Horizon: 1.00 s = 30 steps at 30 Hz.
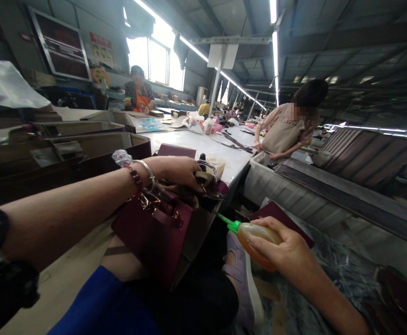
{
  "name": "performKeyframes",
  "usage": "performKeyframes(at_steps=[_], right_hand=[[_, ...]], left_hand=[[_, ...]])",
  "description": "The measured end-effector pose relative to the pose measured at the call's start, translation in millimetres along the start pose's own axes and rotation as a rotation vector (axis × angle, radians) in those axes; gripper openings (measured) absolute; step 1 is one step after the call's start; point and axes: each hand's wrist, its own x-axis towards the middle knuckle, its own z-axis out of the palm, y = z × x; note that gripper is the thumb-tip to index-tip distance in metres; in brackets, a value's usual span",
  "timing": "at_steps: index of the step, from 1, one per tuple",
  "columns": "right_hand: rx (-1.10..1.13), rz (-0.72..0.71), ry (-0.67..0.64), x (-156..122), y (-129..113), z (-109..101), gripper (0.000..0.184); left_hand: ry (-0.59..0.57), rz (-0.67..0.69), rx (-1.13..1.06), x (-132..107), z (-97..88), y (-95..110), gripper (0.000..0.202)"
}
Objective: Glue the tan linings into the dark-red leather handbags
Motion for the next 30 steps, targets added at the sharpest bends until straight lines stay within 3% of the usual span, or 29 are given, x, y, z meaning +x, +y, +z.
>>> performKeyframes(at_steps=[4, 10, 15, 30], right_hand=[[0.023, -0.021, 0.059, 1.7, -1.9, -3.2, 0.035], [0.026, 0.051, -0.069, 3.2, 2.7, -0.5, 0.037], [0.048, 0.037, -0.004, 1.5, 0.4, -4.6, 0.037], [0.054, 0.087, -0.044, 4.2, 0.6, -3.8, 0.04]], left_hand=[[0.014, 0.024, -0.021, 0.2, 0.5, -1.3, 0.028], [0.016, 0.002, 0.034, -0.1, -0.2, 0.9, 0.03], [0.01, 0.002, 0.02, 0.1, -0.4, 0.0, 0.029], [0.019, 0.021, 0.045, -4.2, -0.6, 2.8, 0.034]])
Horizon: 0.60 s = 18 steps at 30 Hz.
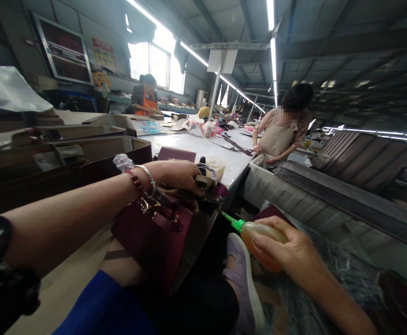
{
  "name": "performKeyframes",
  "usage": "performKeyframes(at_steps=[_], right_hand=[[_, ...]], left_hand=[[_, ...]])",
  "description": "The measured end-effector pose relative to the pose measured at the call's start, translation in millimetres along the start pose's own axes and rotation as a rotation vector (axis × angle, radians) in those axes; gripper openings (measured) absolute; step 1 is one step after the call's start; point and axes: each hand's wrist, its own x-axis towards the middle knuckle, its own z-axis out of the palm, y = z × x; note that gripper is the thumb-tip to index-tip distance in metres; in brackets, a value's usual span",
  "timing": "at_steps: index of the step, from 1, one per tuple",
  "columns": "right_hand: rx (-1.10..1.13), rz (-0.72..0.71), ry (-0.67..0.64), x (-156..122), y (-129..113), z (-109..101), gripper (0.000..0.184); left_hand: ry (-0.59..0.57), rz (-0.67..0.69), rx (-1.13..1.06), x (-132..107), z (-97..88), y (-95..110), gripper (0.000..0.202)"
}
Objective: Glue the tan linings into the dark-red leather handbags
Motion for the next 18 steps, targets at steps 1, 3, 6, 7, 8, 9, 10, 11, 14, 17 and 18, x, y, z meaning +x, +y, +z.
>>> performKeyframes(at_steps=[1, 3, 6, 7, 8, 9, 10, 11, 14, 17, 18], right_hand=[[0.002, 0.003, -0.016, 0, 1, 2, 0.039], [0.006, 0.016, -0.045, -1, 2, 6, 0.038], [0.006, 0.011, -0.023, -2, 1, 6, 0.037], [0.005, -0.002, 0.005, -1, 0, 4, 0.037], [0.005, -0.018, 0.033, -1, -1, 3, 0.038], [0.006, -0.033, 0.052, -1, -3, 3, 0.038], [0.01, -0.042, 0.054, -1, -3, 4, 0.038], [0.016, -0.044, 0.041, -1, -3, 5, 0.037], [0.041, -0.01, -0.045, -3, 1, 14, 0.035], [0.046, 0.001, -0.054, -5, 3, 17, 0.034], [0.038, -0.016, -0.029, -5, 3, 15, 0.034]], left_hand=[[0.0, -0.005, 0.002, 0, 0.0, 0, 0.034], [-0.005, -0.014, 0.012, 0, -0.4, 1, 0.033], [-0.004, -0.004, 0.017, 0, -1.0, 1, 0.033], [-0.004, 0.004, 0.016, 0, -1.2, 0, 0.034], [-0.005, 0.01, 0.013, 0, -1.3, 0, 0.034], [-0.005, 0.011, 0.011, 0, -1.3, -1, 0.034], [-0.004, 0.009, 0.01, 0, -1.3, -1, 0.035], [-0.004, 0.003, 0.011, 1, -1.3, -1, 0.036], [-0.003, -0.007, 0.01, 1, -1.2, -2, 0.036], [-0.003, -0.005, 0.016, 1, -1.5, 0, 0.036], [-0.003, -0.009, 0.018, 0, -1.7, 0, 0.037]])
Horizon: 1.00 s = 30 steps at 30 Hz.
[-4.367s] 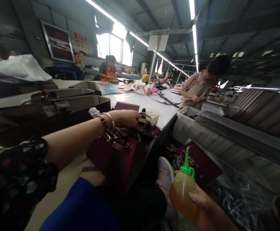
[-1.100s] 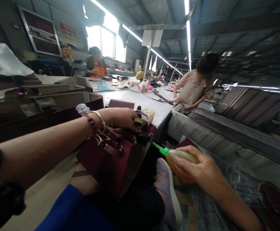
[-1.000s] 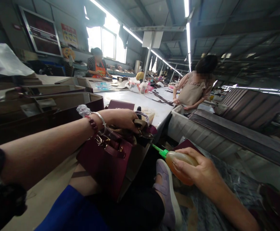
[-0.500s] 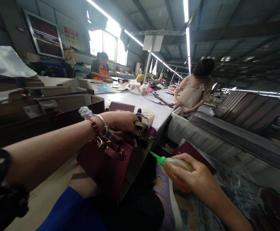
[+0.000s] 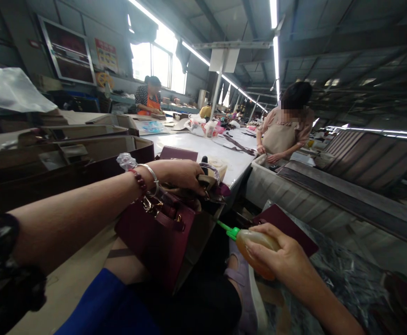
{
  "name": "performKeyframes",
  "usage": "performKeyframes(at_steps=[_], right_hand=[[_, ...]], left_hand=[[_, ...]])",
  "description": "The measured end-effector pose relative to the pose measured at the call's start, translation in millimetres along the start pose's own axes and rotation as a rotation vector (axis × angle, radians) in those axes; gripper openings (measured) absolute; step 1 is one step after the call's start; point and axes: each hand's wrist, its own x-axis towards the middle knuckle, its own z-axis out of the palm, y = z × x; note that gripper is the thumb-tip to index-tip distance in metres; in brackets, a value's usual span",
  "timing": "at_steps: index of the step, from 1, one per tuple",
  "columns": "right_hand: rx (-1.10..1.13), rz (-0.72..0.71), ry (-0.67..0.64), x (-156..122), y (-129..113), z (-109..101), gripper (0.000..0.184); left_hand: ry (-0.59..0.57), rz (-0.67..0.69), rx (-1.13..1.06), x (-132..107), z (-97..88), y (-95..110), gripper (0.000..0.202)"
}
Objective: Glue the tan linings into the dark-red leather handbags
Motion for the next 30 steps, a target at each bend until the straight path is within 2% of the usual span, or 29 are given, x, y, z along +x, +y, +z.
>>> performKeyframes(at_steps=[4, 7, 12, 15, 17, 22, 27, 30], right_hand=[[-0.041, -0.076, 0.108, 3, -6, -12, 0.037], [-0.039, -0.047, 0.054, 4, -2, -8, 0.035], [-0.029, 0.019, -0.08, -3, 16, 19, 0.032], [-0.06, 0.02, -0.123, -7, 18, 25, 0.033], [-0.079, 0.002, -0.112, -7, 16, 23, 0.031], [-0.099, -0.07, 0.017, -3, 12, 14, 0.03], [-0.105, -0.038, -0.1, -11, 24, 34, 0.027], [-0.105, -0.048, -0.099, -15, 25, 40, 0.026]], left_hand=[[-0.01, 0.002, -0.004, -2, -0.9, 2, 0.035], [-0.015, -0.002, -0.017, -1, -0.1, 1, 0.034], [-0.014, -0.019, -0.037, 2, 2.3, -4, 0.037], [-0.008, -0.006, -0.015, 2, 2.3, -4, 0.036], [-0.001, -0.007, -0.001, 2, 2.0, -3, 0.036], [0.0, 0.024, -0.001, 2, 1.4, -2, 0.033], [-0.007, 0.023, -0.027, 0, 1.5, -2, 0.032], [-0.02, 0.018, -0.068, -1, 1.0, -2, 0.031]])
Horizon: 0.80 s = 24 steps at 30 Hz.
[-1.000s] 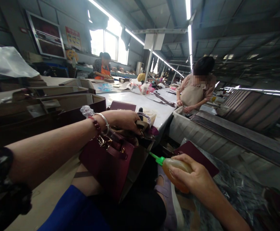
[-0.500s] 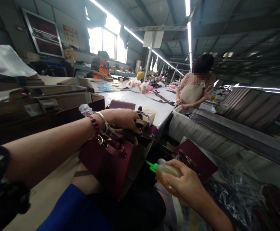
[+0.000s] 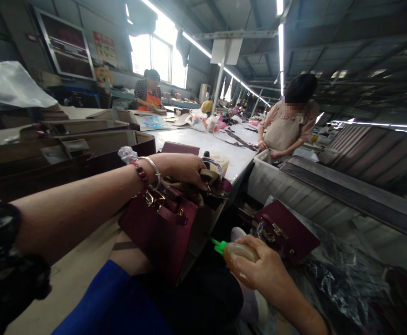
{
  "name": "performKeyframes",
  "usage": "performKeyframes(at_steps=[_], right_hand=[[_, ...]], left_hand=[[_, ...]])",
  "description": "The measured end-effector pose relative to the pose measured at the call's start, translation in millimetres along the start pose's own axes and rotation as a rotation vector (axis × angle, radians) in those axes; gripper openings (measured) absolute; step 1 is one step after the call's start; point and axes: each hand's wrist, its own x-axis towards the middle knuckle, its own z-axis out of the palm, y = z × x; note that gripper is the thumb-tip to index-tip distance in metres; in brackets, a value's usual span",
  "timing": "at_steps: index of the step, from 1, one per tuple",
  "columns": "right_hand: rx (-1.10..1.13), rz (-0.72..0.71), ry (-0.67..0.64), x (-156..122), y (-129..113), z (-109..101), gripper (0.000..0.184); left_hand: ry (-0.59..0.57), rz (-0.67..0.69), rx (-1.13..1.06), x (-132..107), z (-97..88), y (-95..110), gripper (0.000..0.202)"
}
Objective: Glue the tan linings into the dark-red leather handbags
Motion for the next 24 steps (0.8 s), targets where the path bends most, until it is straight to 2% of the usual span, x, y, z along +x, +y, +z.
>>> performKeyframes(at_steps=[6, 13, 17, 20, 24], right_hand=[[0.048, 0.033, 0.026, 2, -2, -12, 0.033], [-0.029, 0.002, -0.01, -4, 3, 6, 0.028], [0.043, 0.035, 0.062, -4, -4, -14, 0.037], [0.024, -0.008, 0.17, -1, -7, -28, 0.034], [0.039, 0.028, 0.103, -3, -2, -21, 0.035]], left_hand=[[-0.007, 0.035, -0.045, 0, 0.3, -2, 0.029], [-0.022, -0.004, -0.061, -1, -0.2, -2, 0.029], [-0.037, -0.009, -0.038, -2, -1.5, -1, 0.033], [-0.016, -0.02, -0.008, -2, -1.3, -1, 0.035], [-0.021, 0.0, -0.019, -1, -0.4, -2, 0.034]])
